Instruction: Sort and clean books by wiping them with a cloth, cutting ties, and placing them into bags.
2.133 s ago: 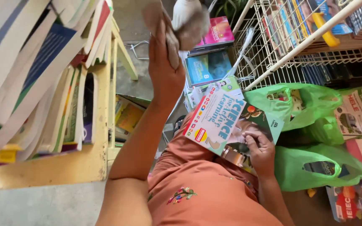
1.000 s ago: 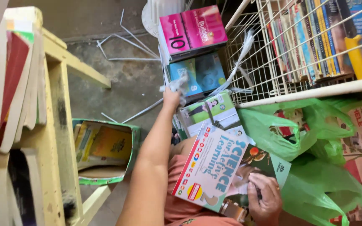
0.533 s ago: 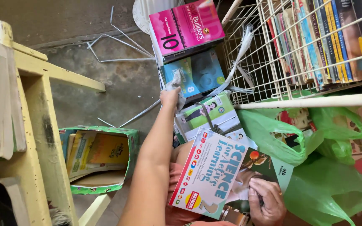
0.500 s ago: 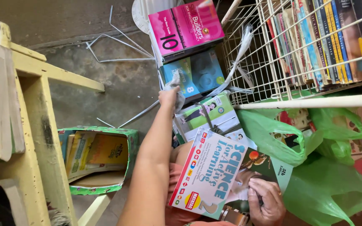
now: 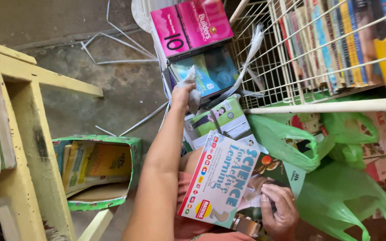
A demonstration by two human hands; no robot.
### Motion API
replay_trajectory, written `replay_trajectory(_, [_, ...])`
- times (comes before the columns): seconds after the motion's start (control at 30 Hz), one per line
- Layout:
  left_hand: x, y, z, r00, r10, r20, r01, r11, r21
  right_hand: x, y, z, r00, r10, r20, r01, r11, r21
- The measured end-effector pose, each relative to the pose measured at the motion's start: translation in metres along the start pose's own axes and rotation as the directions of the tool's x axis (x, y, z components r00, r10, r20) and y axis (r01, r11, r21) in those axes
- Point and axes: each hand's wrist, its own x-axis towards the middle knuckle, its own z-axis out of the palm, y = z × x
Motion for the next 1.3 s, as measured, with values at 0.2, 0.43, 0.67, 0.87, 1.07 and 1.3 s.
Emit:
replay_trajectory(0.2, [-0.072, 0.035, 0.018, 0.952, 0.271, -0.144, -0.217, 0.926, 0.308, 0.005, -0.014, -0.008, 1.000, 0.014, -0.017, -0.014, 1.000, -0.007])
replay_trajectory(0.43, [-0.213, 0.118, -0.012, 0.838, 0.545, -0.007, -0.543, 0.836, 0.074, -0.002, -0.023, -0.017, 0.997, -0.069, -0.037, 0.069, 0.997, 0.019])
replay_trajectory(0.67, [-0.397, 0.165, 0.037, 0.746, 0.665, -0.035, -0.663, 0.736, -0.135, -0.023, -0.002, -0.014, 1.000, 0.030, 0.002, -0.029, 0.967, 0.253])
replay_trajectory(0.87, [-0.501, 0.146, 0.035, 0.961, 0.232, 0.151, -0.144, 0.886, -0.440, 0.003, -0.013, -0.036, 0.974, 0.208, 0.093, -0.170, 0.389, 0.905])
replay_trajectory(1.07, [-0.597, 0.126, 0.055, 0.921, -0.001, 0.389, 0.094, 0.972, -0.218, -0.031, 0.014, -0.059, 0.972, 0.228, 0.049, 0.106, -0.618, 0.779])
replay_trajectory(1.3, [-0.514, 0.008, -0.023, 0.916, 0.118, 0.383, -0.217, 0.950, 0.226, -0.062, -0.012, -0.035, 0.623, 0.650, 0.435, -0.201, -0.404, 0.892])
